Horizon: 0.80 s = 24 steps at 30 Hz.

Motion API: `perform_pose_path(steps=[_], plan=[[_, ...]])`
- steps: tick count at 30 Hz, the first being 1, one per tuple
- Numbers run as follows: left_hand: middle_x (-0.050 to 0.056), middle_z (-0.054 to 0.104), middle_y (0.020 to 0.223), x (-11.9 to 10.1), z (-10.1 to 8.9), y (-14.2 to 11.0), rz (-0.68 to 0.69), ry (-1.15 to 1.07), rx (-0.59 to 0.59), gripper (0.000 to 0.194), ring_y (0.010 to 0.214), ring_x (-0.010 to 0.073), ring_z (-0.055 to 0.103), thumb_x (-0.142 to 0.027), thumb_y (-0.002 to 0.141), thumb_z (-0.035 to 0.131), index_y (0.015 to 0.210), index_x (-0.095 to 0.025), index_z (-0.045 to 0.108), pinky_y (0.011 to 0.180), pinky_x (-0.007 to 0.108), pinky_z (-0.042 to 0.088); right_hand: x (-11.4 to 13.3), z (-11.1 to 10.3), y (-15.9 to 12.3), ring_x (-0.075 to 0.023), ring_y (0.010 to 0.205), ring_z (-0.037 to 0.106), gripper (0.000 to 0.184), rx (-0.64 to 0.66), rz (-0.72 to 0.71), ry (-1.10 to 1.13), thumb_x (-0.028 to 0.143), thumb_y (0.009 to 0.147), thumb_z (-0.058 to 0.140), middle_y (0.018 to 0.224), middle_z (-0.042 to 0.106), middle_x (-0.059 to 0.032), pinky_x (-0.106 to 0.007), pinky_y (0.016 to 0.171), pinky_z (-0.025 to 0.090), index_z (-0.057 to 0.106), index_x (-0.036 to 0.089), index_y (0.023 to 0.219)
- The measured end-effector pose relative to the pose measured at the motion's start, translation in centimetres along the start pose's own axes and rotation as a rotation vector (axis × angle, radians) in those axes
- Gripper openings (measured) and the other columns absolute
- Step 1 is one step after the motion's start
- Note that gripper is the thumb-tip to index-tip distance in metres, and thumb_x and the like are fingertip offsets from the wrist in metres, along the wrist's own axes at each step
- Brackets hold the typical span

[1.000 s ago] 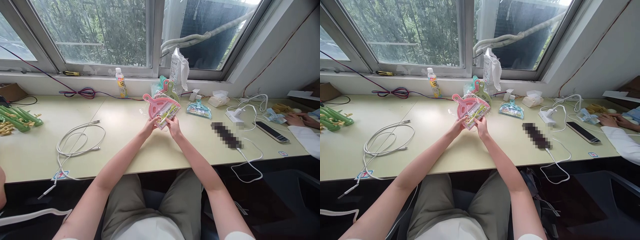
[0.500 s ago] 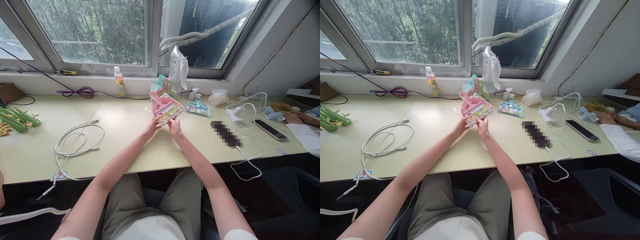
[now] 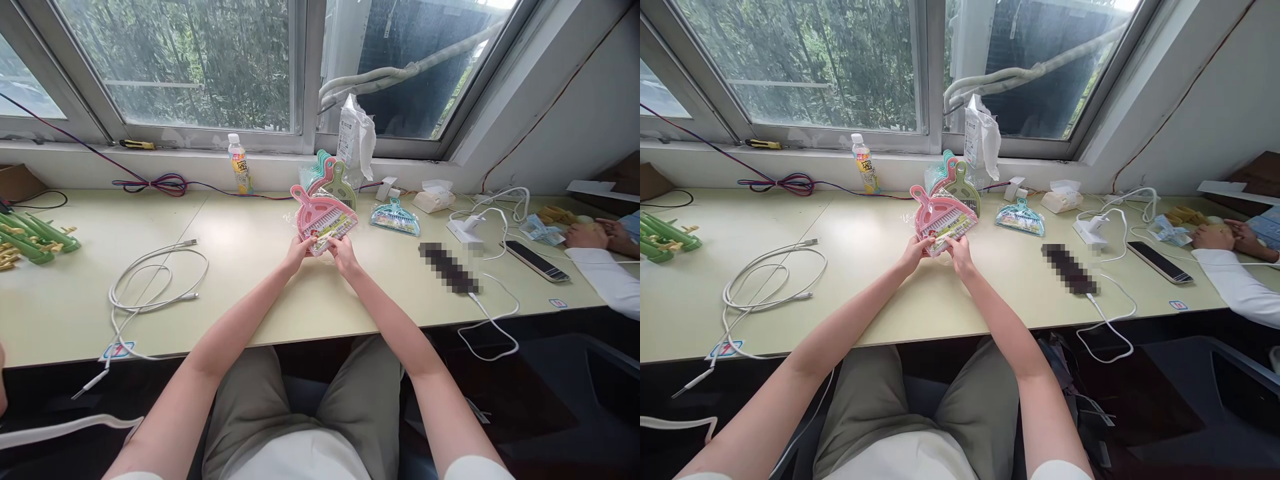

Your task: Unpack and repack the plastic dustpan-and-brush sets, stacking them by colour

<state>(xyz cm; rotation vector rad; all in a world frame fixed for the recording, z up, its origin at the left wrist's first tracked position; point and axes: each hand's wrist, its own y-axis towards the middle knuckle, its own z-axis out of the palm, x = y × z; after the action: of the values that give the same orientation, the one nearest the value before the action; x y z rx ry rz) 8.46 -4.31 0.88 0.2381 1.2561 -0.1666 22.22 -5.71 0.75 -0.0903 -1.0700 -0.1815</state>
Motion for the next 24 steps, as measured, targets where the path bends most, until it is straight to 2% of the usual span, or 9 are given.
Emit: perform_pose_path(steps=[4,10,13,15,17,19,22,24], plan=[[0.006,0.073,0.086,0.1,-0.1,0.0,-0.012,0.009,-0.001,0.04,0.071,0.0179,0.069,-0.03,0.07,0.072,0.104,-0.011,0.064,0.066,0.032,0.059,-0.2,-0.1,0.1,-0.0169,0.09,0.07,0.021,-0.013,0.016,-0.006,0.013,0.073,0.065,0.096,0.072,-0.0022,-0.029,0.078,0.061,0.056,0.022,0.09],[0.01,0.074,0.095,-0.5,0.2,-0.6,0.012,0.047,0.138,0.05,0.069,0.0208,0.072,-0.04,0.075,0.075,0.114,-0.012,0.06,0.07,0.038,0.062,-0.2,-0.4,0.4,-0.0199,0.105,0.07,0.024,-0.027,-0.048,0.003,0.016,0.073,0.069,0.102,0.073,-0.004,-0.035,0.093,0.059,0.059,0.022,0.094],[0.01,0.073,0.096,-0.6,0.3,-0.8,0.035,0.065,0.169,0.055,0.066,0.0206,0.072,-0.043,0.077,0.074,0.12,-0.014,0.055,0.066,0.037,0.062,-0.2,-0.4,0.3,-0.0223,0.111,0.068,0.026,-0.039,-0.08,0.006,0.018,0.074,0.072,0.107,0.073,-0.0063,-0.038,0.097,0.058,0.061,0.021,0.097],[0.009,0.073,0.098,-0.4,0.4,-0.8,0.033,0.036,0.17,0.055,0.066,0.0203,0.072,-0.04,0.075,0.075,0.12,-0.015,0.055,0.066,0.037,0.062,-0.3,-0.4,0.2,-0.0225,0.111,0.068,0.026,-0.056,-0.079,-0.003,0.018,0.075,0.072,0.107,0.073,-0.0065,-0.039,0.098,0.057,0.061,0.02,0.099],[0.009,0.073,0.099,0.0,0.4,-0.6,0.021,-0.007,0.154,0.053,0.068,0.02,0.072,-0.034,0.072,0.075,0.118,-0.014,0.056,0.067,0.038,0.063,-0.2,-0.2,0.3,-0.0216,0.11,0.069,0.025,-0.058,-0.064,-0.022,0.018,0.076,0.071,0.107,0.073,-0.0058,-0.038,0.098,0.058,0.061,0.021,0.099],[0.008,0.073,0.094,0.1,0.2,-0.2,-0.005,-0.039,0.115,0.049,0.067,0.0193,0.071,-0.028,0.069,0.074,0.113,-0.012,0.059,0.066,0.037,0.063,0.2,-0.3,0.6,-0.0209,0.107,0.07,0.022,-0.004,-0.028,-0.049,0.02,0.078,0.071,0.106,0.074,-0.0054,-0.038,0.097,0.058,0.06,0.021,0.097],[0.007,0.072,0.087,-0.5,-0.8,0.7,-0.057,-0.095,-0.022,0.044,0.063,0.0167,0.068,-0.021,0.065,0.069,0.107,-0.01,0.061,0.057,0.03,0.06,1.8,-0.9,1.3,-0.023,0.097,0.074,0.014,0.146,0.092,-0.167,0.029,0.086,0.067,0.1,0.075,-0.009,-0.043,0.095,0.059,0.063,0.019,0.094],[0.008,0.072,0.088,-1.3,-2.0,1.3,-0.099,-0.152,-0.138,0.047,0.064,0.0158,0.067,-0.016,0.064,0.065,0.11,-0.011,0.06,0.05,0.024,0.057,3.3,-1.8,1.6,-0.0255,0.094,0.075,0.017,0.129,0.069,-0.331,0.033,0.089,0.063,0.096,0.075,-0.0118,-0.048,0.095,0.058,0.067,0.017,0.095]])
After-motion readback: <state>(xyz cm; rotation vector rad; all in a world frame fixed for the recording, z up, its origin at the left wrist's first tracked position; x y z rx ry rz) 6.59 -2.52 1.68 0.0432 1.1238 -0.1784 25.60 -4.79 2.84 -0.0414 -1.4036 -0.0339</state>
